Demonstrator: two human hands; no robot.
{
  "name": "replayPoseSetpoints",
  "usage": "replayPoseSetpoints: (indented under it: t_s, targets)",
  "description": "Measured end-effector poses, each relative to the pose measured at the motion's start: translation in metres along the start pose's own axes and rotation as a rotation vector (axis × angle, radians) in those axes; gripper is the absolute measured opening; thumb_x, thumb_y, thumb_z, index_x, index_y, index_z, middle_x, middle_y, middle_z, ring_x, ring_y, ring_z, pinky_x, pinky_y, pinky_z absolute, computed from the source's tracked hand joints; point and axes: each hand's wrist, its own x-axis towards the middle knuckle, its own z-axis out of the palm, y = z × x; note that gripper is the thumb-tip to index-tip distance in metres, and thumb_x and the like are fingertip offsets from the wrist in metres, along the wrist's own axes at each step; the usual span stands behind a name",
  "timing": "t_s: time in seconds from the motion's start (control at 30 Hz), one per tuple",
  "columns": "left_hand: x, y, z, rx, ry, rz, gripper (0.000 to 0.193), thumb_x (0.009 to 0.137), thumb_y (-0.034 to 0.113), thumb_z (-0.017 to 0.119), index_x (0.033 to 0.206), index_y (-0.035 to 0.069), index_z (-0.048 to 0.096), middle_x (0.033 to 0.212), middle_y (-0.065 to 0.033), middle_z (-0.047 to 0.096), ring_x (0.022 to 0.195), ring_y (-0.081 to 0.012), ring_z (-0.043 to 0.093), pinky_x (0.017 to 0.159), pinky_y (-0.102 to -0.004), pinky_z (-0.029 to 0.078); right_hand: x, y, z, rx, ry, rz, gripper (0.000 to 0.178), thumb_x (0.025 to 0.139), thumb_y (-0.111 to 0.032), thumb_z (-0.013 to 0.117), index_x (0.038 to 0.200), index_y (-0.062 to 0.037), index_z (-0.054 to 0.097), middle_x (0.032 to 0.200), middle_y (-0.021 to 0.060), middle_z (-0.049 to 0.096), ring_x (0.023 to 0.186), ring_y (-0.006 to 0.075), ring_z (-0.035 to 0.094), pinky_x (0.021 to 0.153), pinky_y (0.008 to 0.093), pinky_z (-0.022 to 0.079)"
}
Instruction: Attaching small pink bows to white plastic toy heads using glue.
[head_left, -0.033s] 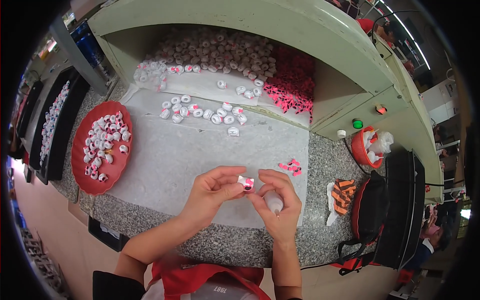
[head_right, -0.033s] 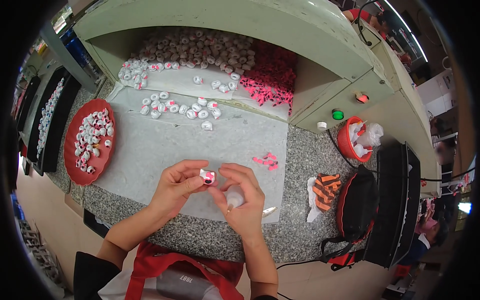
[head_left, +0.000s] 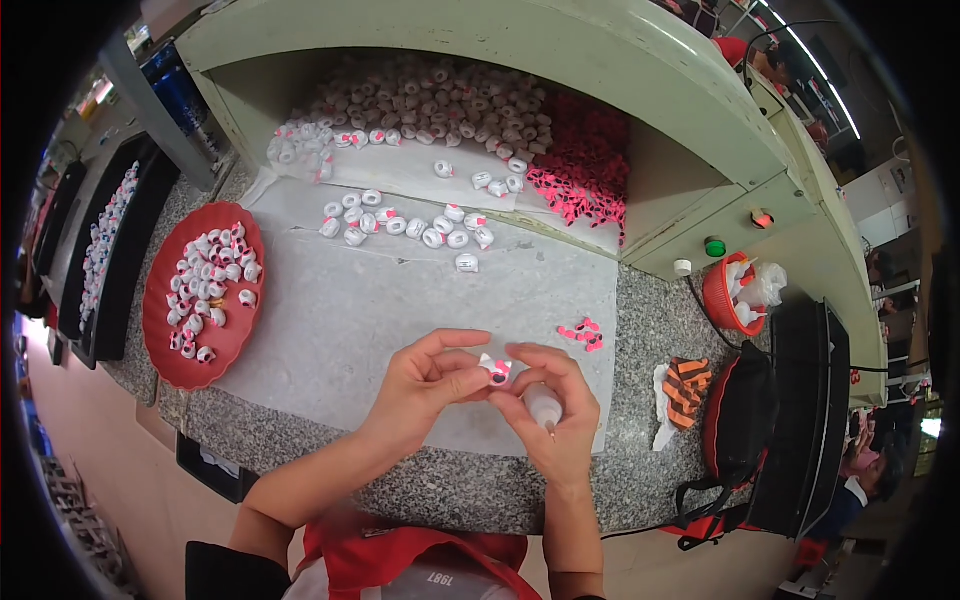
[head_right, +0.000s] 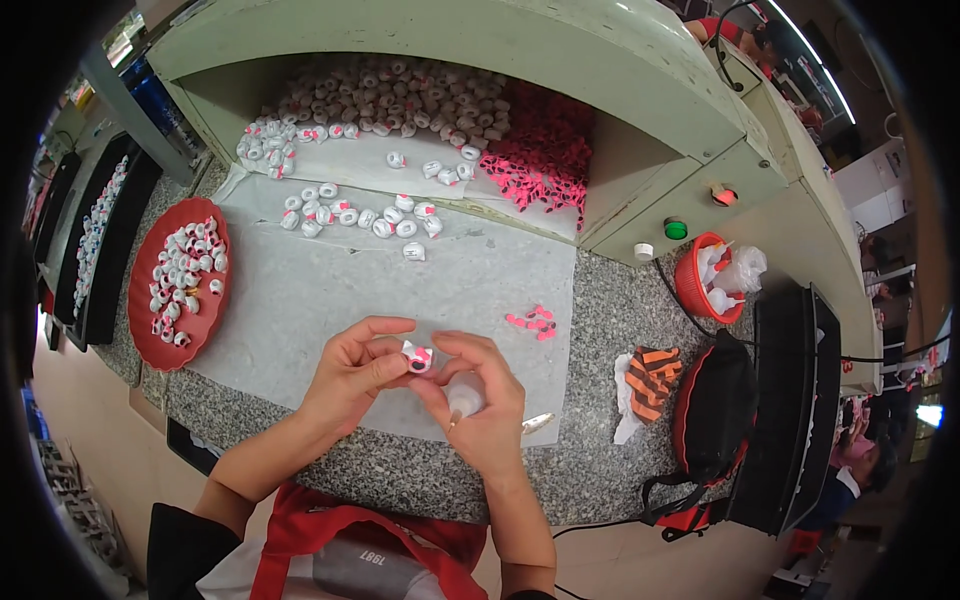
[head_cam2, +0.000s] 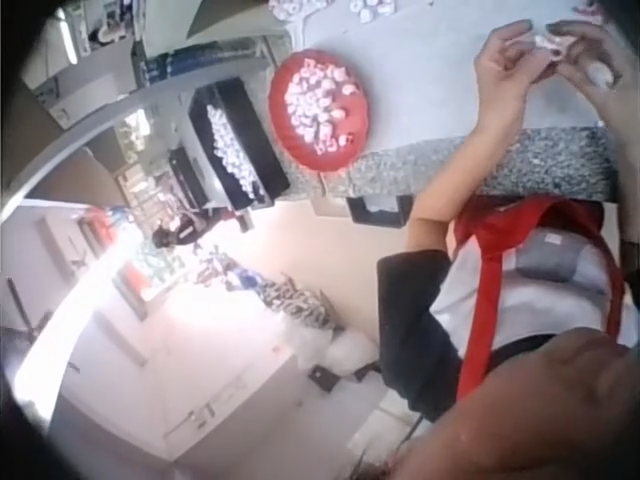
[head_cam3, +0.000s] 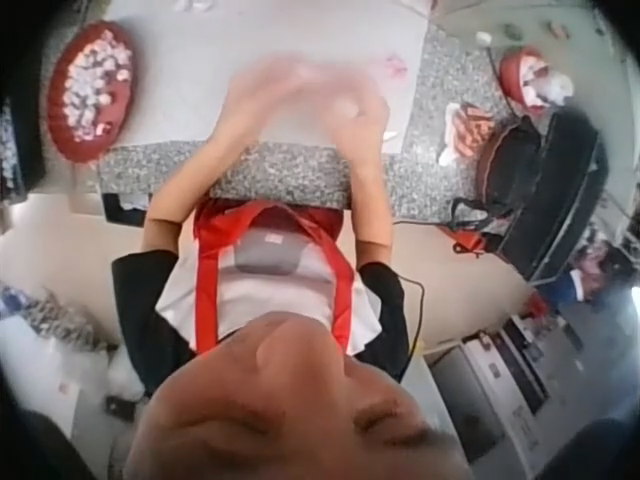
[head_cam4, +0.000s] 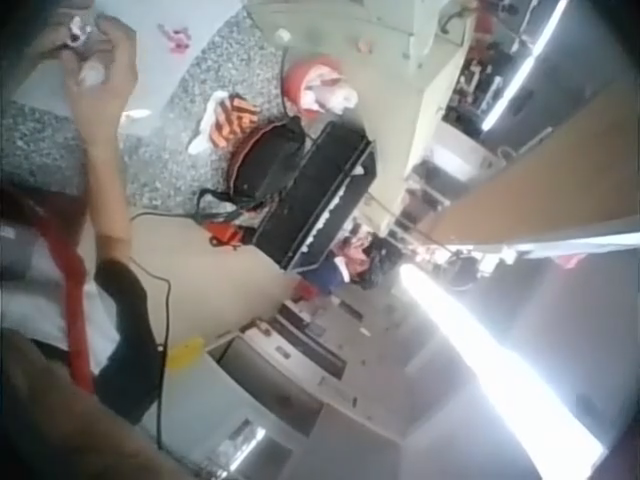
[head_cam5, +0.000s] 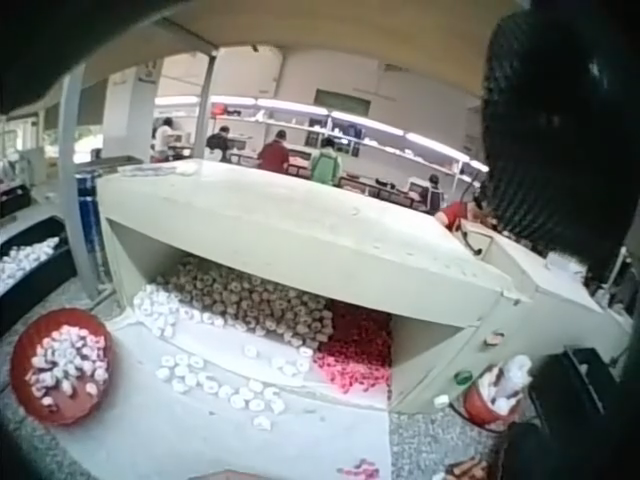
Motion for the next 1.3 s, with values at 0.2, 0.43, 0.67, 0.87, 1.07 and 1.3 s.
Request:
replayPoseSetpoints:
  t_s: [0.2,0.43,0.67,0.87,1.07,1.3]
  targets:
    - [-0.006,0.009,0.007,0.177,-0.093,0.123,0.032,0.08,-0.001,0.056,0.109,-0.002,0.044,0.088,-0.0112,0.06,0.083,-0.0161,0.059,0.069,-0.0259,0.05,-0.001,-0.001,-0.005,0.2,0.001,0.068,0.027,0.067,0.005,0.066,0.089,0.0009,0.052,0.088,0.0134,0.059,0.068,0.012,0.056,0.054,0.0197,0.044]
    - [-0.007,0.003,0.005,0.275,-0.104,0.22,0.023,0.079,-0.004,0.057,0.1,-0.003,0.049,0.092,-0.0146,0.06,0.081,-0.0176,0.061,0.065,-0.0239,0.051,-0.001,0.002,-0.01,0.395,-0.032,0.232,0.02,0.069,0.004,0.066,0.085,0.001,0.056,0.083,0.0089,0.061,0.074,0.0115,0.058,0.063,0.0227,0.047]
    - [-0.01,0.005,0.003,0.331,-0.099,0.217,0.019,0.078,-0.005,0.056,0.095,-0.003,0.049,0.089,-0.0145,0.06,0.078,-0.0188,0.062,0.065,-0.0255,0.052,-0.001,0.004,-0.007,0.378,-0.07,0.286,0.02,0.069,0.0,0.068,0.086,-0.0004,0.057,0.079,0.0075,0.061,0.065,0.0078,0.056,0.05,0.0183,0.043]
    - [-0.007,0.008,0.006,0.325,-0.118,0.224,0.023,0.077,-0.006,0.057,0.099,-0.004,0.051,0.088,-0.014,0.061,0.077,-0.0187,0.062,0.064,-0.0247,0.052,-0.001,0.005,-0.003,0.376,-0.016,0.29,0.015,0.071,-0.003,0.067,0.079,-0.0013,0.055,0.074,0.0066,0.061,0.06,0.0059,0.054,0.043,0.016,0.039]
    - [0.005,0.005,0.005,0.284,-0.044,0.014,0.015,0.081,0.002,0.054,0.096,-0.002,0.053,0.087,-0.0136,0.061,0.075,-0.0182,0.063,0.063,-0.0236,0.052,0.003,-0.004,-0.008,0.154,0.006,0.31,0.015,0.071,-0.007,0.067,0.076,-0.0005,0.054,0.077,0.0066,0.061,0.066,0.0091,0.057,0.056,0.0208,0.046]
    - [-0.001,-0.001,0.009,-0.023,-0.029,-0.063,0.01,0.081,0.004,0.054,0.091,0.001,0.052,0.093,-0.0133,0.06,0.079,-0.0217,0.062,0.065,-0.0222,0.052,-0.005,0.017,-0.103,-0.36,0.401,0.162,0.011,0.073,-0.006,0.063,0.081,-0.001,0.059,0.087,0.0091,0.062,0.061,0.008,0.056,0.049,0.0195,0.042]
